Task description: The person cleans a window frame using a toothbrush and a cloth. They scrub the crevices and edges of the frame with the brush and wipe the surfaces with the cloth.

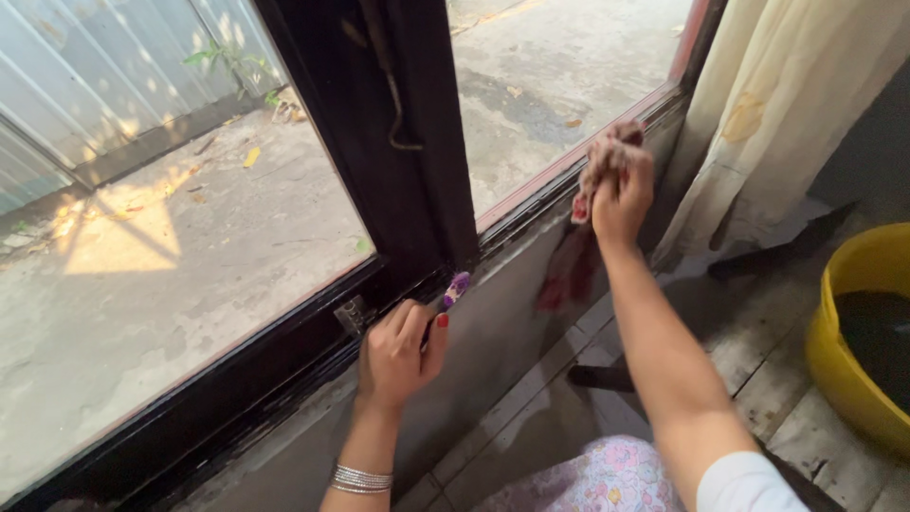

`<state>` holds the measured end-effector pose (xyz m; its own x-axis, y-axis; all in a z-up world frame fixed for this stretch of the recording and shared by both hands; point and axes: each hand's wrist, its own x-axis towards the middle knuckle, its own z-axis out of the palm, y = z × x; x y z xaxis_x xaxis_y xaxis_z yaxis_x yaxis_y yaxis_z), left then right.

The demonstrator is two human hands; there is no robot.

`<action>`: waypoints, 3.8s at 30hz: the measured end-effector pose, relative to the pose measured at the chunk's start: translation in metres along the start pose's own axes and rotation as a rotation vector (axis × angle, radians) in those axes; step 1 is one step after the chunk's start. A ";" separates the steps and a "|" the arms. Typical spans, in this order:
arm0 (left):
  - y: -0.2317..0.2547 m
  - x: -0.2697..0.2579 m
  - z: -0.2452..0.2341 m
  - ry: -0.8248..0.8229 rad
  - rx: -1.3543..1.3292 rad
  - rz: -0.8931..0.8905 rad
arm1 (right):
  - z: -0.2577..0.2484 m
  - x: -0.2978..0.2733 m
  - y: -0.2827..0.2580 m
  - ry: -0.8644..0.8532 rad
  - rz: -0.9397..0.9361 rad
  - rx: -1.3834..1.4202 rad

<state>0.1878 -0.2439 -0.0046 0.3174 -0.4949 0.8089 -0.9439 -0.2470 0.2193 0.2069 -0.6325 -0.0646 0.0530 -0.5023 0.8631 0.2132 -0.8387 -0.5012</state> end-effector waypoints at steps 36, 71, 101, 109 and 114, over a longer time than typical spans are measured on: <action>-0.002 -0.002 0.005 0.018 0.016 0.025 | 0.005 -0.031 0.030 -0.470 0.200 -0.425; 0.012 -0.004 -0.004 0.052 0.018 -0.014 | -0.035 -0.101 -0.071 -0.031 0.721 0.532; 0.007 -0.004 -0.008 0.064 -0.090 0.008 | -0.014 -0.086 -0.154 -0.208 -0.269 -0.060; 0.011 -0.001 -0.006 0.135 -0.002 0.026 | -0.011 -0.124 -0.198 -0.367 -0.404 0.145; 0.005 -0.004 0.001 0.175 0.048 -0.021 | -0.018 -0.098 -0.173 -0.308 -0.369 -0.104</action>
<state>0.1821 -0.2439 -0.0071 0.3123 -0.3377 0.8880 -0.9305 -0.2972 0.2142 0.1472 -0.4423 -0.0633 0.2814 -0.0954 0.9548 0.1747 -0.9733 -0.1487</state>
